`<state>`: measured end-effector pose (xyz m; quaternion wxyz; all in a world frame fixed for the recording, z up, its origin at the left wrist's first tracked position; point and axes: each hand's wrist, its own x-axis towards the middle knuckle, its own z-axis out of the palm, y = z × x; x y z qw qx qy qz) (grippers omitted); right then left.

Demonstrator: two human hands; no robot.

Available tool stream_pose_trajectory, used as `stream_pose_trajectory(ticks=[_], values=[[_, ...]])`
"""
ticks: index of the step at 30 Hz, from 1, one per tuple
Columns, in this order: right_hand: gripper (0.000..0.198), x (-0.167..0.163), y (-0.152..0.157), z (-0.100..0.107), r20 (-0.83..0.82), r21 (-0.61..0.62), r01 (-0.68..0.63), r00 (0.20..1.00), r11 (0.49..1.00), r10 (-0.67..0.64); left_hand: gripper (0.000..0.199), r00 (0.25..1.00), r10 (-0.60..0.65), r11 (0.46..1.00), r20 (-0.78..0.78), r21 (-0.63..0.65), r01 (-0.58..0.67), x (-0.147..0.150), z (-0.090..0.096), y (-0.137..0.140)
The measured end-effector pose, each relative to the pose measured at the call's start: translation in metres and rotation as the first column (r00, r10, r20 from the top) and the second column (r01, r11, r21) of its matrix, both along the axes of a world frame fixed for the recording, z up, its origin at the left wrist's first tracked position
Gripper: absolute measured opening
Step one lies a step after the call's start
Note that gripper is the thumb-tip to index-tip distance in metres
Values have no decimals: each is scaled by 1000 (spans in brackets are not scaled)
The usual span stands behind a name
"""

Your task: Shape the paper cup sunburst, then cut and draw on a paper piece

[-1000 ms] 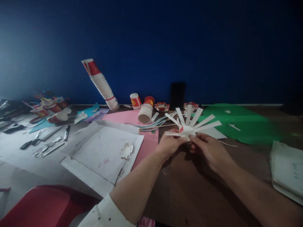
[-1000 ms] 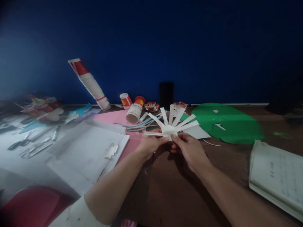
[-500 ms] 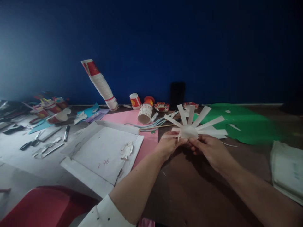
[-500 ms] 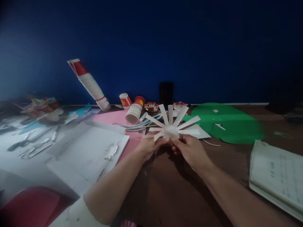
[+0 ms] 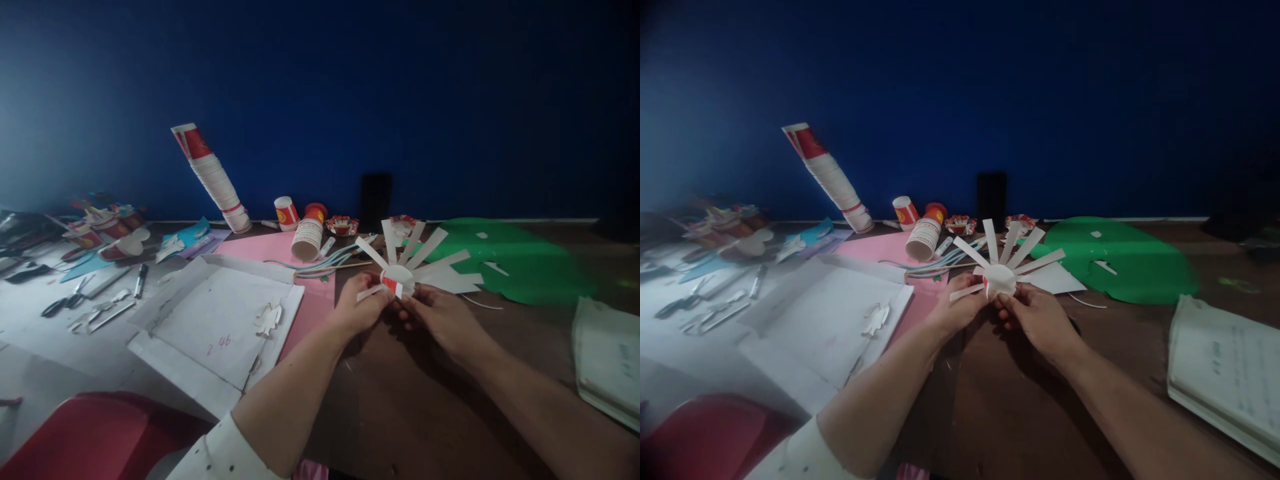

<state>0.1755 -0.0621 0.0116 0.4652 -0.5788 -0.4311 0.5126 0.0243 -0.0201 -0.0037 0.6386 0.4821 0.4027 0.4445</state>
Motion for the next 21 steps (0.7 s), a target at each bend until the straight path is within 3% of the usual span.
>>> stream_pose_trajectory(ticks=[4,9,15,21], values=[[21,0,1,0,46,13,28,999,1000,-29,16,999,2,1000,-50,4,-2,3,4,0],[25,2,0,3,-74,-43,62,995,997,-65,19,998,60,997,-7,-47,-60,2,12,1],[36,6,4,0,-127,-7,135,983,991,-135,21,990,126,992,-66,36,-124,-2,7,2],[36,8,5,-2,-60,60,170,984,984,-167,27,1000,8,998,-23,60,-7,-5,3,1]])
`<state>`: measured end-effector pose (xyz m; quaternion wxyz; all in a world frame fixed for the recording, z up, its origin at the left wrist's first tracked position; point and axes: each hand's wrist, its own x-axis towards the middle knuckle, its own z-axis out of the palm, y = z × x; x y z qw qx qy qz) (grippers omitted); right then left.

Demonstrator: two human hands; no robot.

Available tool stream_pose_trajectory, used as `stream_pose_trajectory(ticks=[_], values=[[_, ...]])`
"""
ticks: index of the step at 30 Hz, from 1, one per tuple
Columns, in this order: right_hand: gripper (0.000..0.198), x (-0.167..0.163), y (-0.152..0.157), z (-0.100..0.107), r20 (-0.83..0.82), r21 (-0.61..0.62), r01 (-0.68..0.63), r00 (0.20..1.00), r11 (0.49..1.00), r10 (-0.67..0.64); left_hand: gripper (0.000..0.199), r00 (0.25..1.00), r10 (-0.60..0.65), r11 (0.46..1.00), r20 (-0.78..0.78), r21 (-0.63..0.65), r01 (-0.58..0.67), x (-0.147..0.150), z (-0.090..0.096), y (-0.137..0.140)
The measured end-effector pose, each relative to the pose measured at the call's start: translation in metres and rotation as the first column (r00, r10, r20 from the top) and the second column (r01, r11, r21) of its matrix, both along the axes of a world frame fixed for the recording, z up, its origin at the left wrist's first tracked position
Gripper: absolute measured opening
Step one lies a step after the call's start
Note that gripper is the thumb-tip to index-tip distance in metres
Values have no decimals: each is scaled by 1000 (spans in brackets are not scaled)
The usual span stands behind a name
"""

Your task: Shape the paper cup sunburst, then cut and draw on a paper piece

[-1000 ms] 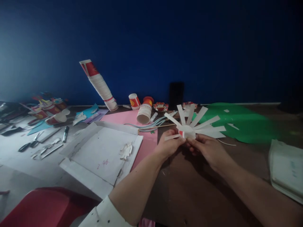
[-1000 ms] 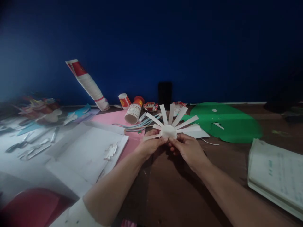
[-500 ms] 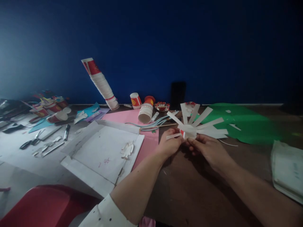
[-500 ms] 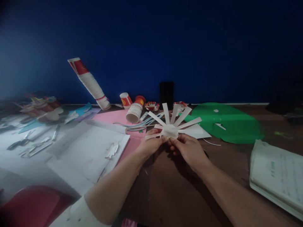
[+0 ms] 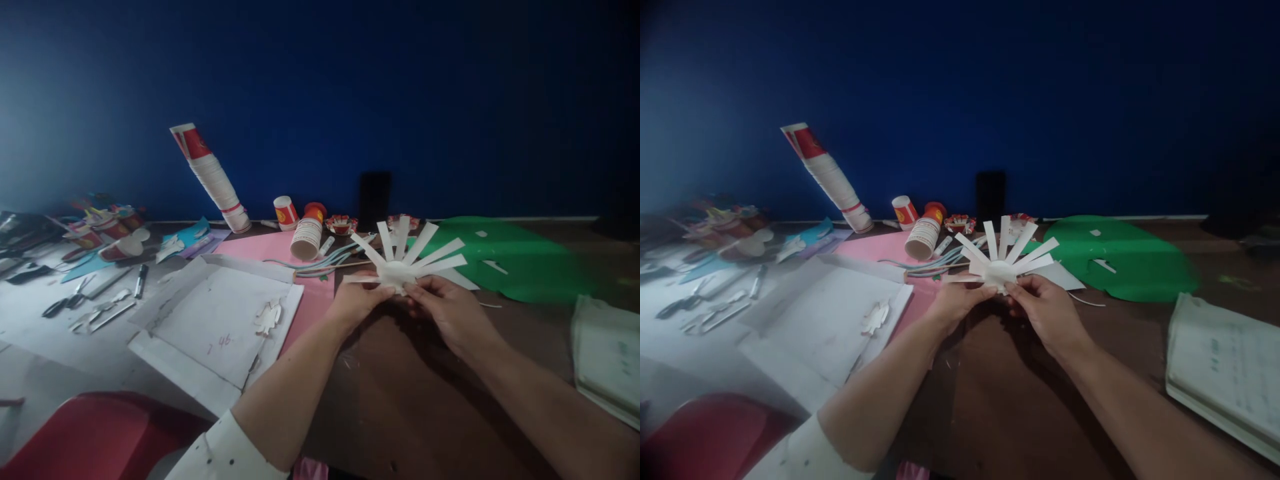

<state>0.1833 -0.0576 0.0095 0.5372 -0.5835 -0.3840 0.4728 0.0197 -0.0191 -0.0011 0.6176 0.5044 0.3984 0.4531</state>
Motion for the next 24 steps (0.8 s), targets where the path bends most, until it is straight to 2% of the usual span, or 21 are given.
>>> stream_pose_trajectory(ticks=[3,6,12,14,19,24], values=[[37,0,0,0,6,2,-12,1000,1000,12,31,994,-52,998,95,-26,54,1,2,-3],[39,-1,-1,1,27,15,-33,999,999,33,28,994,-48,996,102,-65,54,1,7,-6],[36,-2,-3,2,41,-14,-20,999,1000,20,22,996,35,997,-83,66,-29,0,17,-5],[35,-1,-3,2,39,-16,-34,999,999,35,20,992,53,997,-115,64,-46,0,16,-3],[37,-1,-3,4,75,-34,-96,992,995,99,16,994,44,997,-103,64,-38,-1,16,-1],[35,-4,-5,7,161,-52,-101,981,994,108,15,964,63,990,-260,142,-26,-1,20,-1]])
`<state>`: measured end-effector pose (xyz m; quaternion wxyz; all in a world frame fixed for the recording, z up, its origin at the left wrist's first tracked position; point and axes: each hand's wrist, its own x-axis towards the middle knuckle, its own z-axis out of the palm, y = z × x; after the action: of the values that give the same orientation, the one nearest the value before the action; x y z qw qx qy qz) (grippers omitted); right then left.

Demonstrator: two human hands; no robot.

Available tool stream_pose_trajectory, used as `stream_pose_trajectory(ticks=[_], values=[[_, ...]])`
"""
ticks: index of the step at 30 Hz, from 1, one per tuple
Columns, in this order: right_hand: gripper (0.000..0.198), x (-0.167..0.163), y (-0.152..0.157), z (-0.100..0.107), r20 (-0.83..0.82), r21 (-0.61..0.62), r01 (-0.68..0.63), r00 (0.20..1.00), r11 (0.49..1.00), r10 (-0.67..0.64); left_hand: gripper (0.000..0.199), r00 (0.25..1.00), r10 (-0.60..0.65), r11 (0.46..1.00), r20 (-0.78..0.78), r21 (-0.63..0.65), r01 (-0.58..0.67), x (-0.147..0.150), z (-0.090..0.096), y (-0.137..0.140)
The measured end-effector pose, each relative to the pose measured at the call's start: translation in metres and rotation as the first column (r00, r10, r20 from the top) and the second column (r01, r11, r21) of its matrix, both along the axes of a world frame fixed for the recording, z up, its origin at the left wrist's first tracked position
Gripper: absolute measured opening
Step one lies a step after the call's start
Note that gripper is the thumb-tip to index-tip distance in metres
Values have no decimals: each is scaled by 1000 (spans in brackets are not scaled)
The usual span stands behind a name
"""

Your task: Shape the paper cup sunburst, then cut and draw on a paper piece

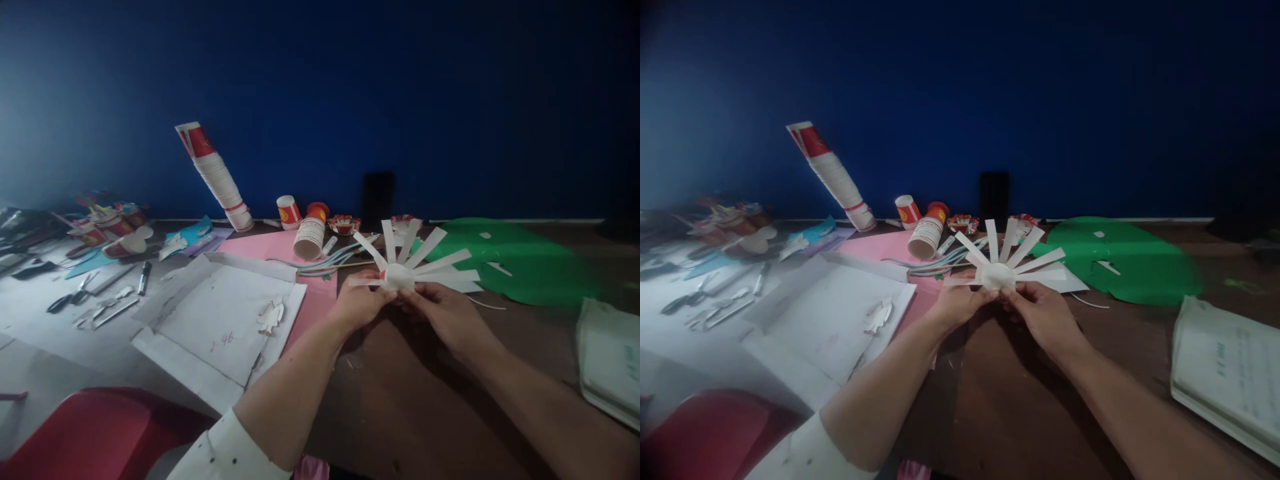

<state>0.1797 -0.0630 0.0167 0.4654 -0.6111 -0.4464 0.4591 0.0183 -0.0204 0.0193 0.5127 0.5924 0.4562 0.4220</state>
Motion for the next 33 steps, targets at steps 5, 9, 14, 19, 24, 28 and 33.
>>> stream_pose_trajectory(ticks=[5,9,14,19,24,28,33], values=[[36,0,2,-3,-16,13,34,999,999,-34,10,998,-7,1000,-67,23,9,0,-1,1],[36,2,5,-7,-63,2,51,997,999,-51,13,999,-48,998,-14,43,49,-3,-3,3],[34,5,5,-9,-145,8,95,985,995,-93,11,998,-44,998,47,46,41,-5,-8,7],[34,4,4,-6,-31,53,116,993,992,-114,14,989,-55,998,135,-13,57,-4,-13,4],[42,1,5,-6,-122,66,169,979,983,-160,21,963,-25,992,270,-109,56,1,-19,2],[39,-1,3,-2,-95,60,169,982,984,-163,24,957,-16,990,290,-132,57,1,-22,5],[34,-1,-2,7,47,25,92,995,995,-94,29,971,-43,989,235,-129,75,-3,-18,3]])
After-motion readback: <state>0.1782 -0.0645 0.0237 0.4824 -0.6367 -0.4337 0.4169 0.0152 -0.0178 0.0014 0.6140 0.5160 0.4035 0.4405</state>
